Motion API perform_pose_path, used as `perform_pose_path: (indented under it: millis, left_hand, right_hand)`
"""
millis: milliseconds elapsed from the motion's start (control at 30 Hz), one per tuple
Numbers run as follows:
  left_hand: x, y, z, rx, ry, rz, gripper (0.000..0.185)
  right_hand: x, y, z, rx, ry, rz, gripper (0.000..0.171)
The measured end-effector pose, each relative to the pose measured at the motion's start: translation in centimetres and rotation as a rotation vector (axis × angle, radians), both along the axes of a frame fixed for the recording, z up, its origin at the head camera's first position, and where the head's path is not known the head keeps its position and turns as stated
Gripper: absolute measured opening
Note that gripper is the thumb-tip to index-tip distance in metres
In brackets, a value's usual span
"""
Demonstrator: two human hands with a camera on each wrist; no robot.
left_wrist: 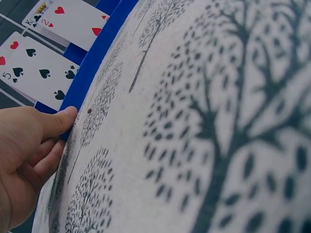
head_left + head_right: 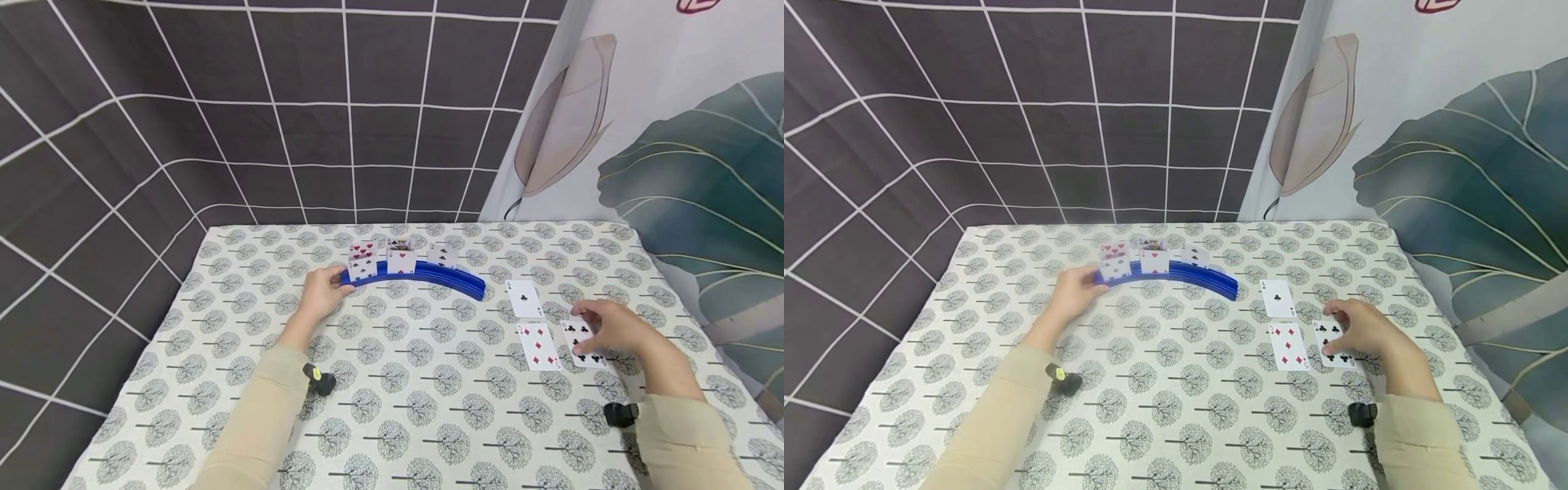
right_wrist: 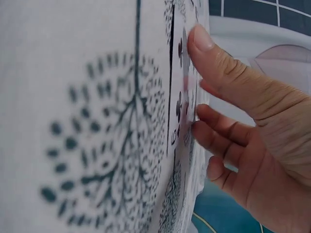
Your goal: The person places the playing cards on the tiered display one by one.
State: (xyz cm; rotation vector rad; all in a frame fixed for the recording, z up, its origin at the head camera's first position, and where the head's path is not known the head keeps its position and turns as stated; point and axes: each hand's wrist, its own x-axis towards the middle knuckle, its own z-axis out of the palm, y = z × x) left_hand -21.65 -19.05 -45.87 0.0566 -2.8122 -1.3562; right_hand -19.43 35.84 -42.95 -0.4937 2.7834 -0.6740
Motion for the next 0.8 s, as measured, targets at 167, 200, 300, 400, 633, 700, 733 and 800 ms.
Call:
perform_pose_path:
  millis: [167, 200, 300, 400, 633, 700, 733, 800]
  left_hand:
    - [0.0, -0.05, -0.12, -0.001, 0.011, 0.0, 0.054]
    - [0.01, -0.05, -0.11, 0.0, 0.013, -0.001, 0.054]
    - [0.07, -0.04, -0.08, 0.0, 0.019, -0.004, 0.054]
    - [0.1, -0.01, -0.07, -0.005, 0.016, -0.004, 0.054]
    - [0.09, 0.1, 0.07, -0.015, 0.02, -0.003, 0.054]
    - [0.11, 0.12, 0.12, -0.011, 0.02, -0.003, 0.054]
    - [0.15, 0.13, 0.13, -0.009, 0.019, -0.004, 0.054]
    - [0.21, 0.13, 0.13, -0.013, 0.017, -0.003, 0.053]
  right_hand:
    - [0.08, 0.16, -0.32, 0.003, -0.021, 0.006, 0.064]
    - [0.06, 0.18, -0.37, 0.006, -0.022, 0.002, 0.063]
    - [-0.01, 0.22, -0.47, 0.013, -0.026, 0.0, 0.066]
    - [-0.05, 0.19, -0.53, 0.014, -0.034, -0.011, 0.071]
    - [-0.14, 0.14, -0.38, 0.026, -0.037, -0.02, 0.063]
    - [-0.16, 0.14, -0.36, 0.031, -0.032, -0.022, 0.059]
    - [-0.15, 0.13, -0.35, 0.033, -0.029, -0.024, 0.058]
    - [-0.14, 0.13, -0.33, 0.037, -0.021, -0.025, 0.056]
